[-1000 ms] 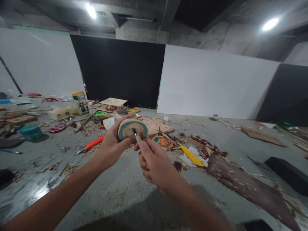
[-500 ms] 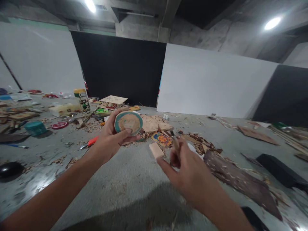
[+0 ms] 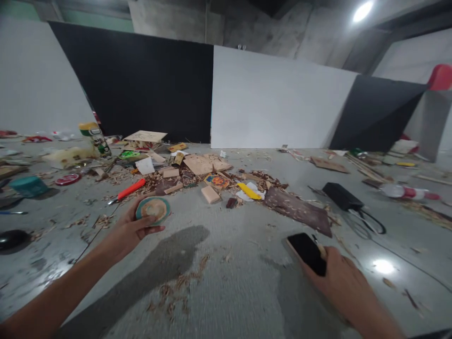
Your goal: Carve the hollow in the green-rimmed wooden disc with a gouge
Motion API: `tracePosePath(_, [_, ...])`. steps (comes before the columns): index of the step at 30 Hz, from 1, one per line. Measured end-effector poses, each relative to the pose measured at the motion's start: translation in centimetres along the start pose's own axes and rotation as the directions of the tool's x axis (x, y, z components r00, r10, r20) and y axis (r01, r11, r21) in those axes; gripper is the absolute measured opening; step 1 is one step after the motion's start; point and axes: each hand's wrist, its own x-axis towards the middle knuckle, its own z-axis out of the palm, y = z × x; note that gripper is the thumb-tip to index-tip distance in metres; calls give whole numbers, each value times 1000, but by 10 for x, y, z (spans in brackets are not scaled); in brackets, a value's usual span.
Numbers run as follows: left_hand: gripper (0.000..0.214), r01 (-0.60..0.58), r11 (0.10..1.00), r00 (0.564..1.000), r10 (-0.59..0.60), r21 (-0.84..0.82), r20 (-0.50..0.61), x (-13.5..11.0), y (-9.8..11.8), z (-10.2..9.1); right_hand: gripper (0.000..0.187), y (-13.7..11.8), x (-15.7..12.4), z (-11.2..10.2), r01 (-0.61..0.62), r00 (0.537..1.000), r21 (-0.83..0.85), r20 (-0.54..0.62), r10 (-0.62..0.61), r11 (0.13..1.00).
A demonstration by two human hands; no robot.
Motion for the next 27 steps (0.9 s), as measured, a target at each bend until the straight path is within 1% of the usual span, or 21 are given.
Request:
tracePosePath(3, [57,-11,1000,999,10,-19,-52,-6,1,-8,26,8,1,2,-76,996,76,51,72,994])
tracePosePath(4, [57,-17,999,998,15,-30,-68,-7,3,-9,27,12,0,4,-105,994,76,36,103,992])
tracePosePath(8, [52,-20,995,993,9,-97,-115,-7,8,-14,33,23,-5,11,-188,978,40,-89,191,981])
tracePosePath(12, [50,8,992,992,-24,-123,-128,-4,6,-15,37,29,-7,12,-222,974,51,-32,223,974])
tracePosePath(15, [49,8,993,993,-22,-117,-120,-3,5,-16,39,34,-8,14,-235,971,42,-25,237,971])
tracePosePath(18, [51,5,994,994,-17,-109,-104,-2,5,-16,41,36,-8,18,-243,970,11,23,243,970])
tracePosePath(21, [53,10,995,996,-19,-101,-91,-3,5,-16,40,32,-6,20,-255,967,-34,-33,254,966])
tracePosePath(23, [55,19,995,996,-28,-100,-87,-3,5,-15,40,29,-4,17,-283,959,-29,-1,283,959])
tracePosePath(27, [59,32,994,996,-41,-102,-83,-3,3,-15,37,31,1,9,-272,959,38,94,268,961])
